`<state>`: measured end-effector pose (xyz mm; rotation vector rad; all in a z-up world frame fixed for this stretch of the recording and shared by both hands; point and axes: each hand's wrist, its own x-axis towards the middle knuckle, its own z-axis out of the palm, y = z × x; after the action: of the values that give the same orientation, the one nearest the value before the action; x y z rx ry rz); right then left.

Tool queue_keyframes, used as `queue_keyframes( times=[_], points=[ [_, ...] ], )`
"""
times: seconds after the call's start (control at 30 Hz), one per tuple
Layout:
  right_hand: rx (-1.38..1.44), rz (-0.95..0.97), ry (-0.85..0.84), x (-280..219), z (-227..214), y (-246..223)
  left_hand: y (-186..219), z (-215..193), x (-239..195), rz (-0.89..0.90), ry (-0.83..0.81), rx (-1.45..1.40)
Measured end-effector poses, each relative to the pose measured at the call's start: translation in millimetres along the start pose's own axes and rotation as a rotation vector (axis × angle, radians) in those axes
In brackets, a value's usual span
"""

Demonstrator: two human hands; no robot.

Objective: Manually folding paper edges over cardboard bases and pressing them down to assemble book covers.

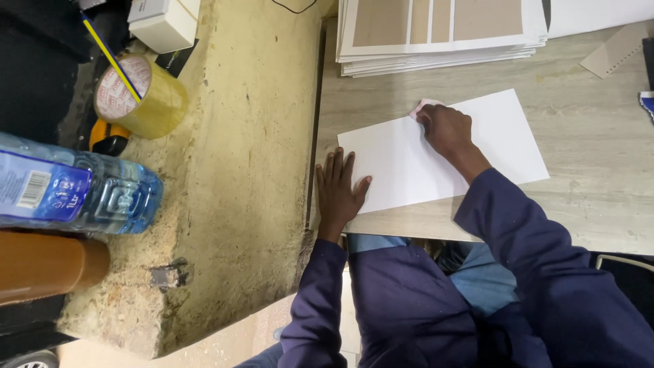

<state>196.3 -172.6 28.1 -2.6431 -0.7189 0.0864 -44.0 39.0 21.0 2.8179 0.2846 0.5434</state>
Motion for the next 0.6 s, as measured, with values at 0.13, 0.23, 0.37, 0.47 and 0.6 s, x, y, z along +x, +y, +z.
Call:
queue_keyframes(
  times=[0.13,0.23,0.37,0.47,0.6],
  points=[
    [-0.022,0.027,0.007,-8.4,-12.4,-3.6,-2.1,1.7,-0.9,-0.01,0.002,-0.03],
    [-0.079,0.1,0.091,-30.9,-12.5,20.1,-5.5,5.0,-2.5,-0.018,-0.006,-0.054],
    [0.009,0.114,0.028,-90.6,-41.2,19.8,-5.5,6.8,-4.0,-0.012,0.01,-0.028],
    [-0.003,0.126,-0.037,-125.3,-51.9,15.8,-1.8,6.8,2.5,-0.001,0.004,-0.011],
    [-0.045,0.086,-0.049,-128.9,-54.3,9.8,0.9,0.5,-0.2,0.0,-0.01,0.003]
  ],
)
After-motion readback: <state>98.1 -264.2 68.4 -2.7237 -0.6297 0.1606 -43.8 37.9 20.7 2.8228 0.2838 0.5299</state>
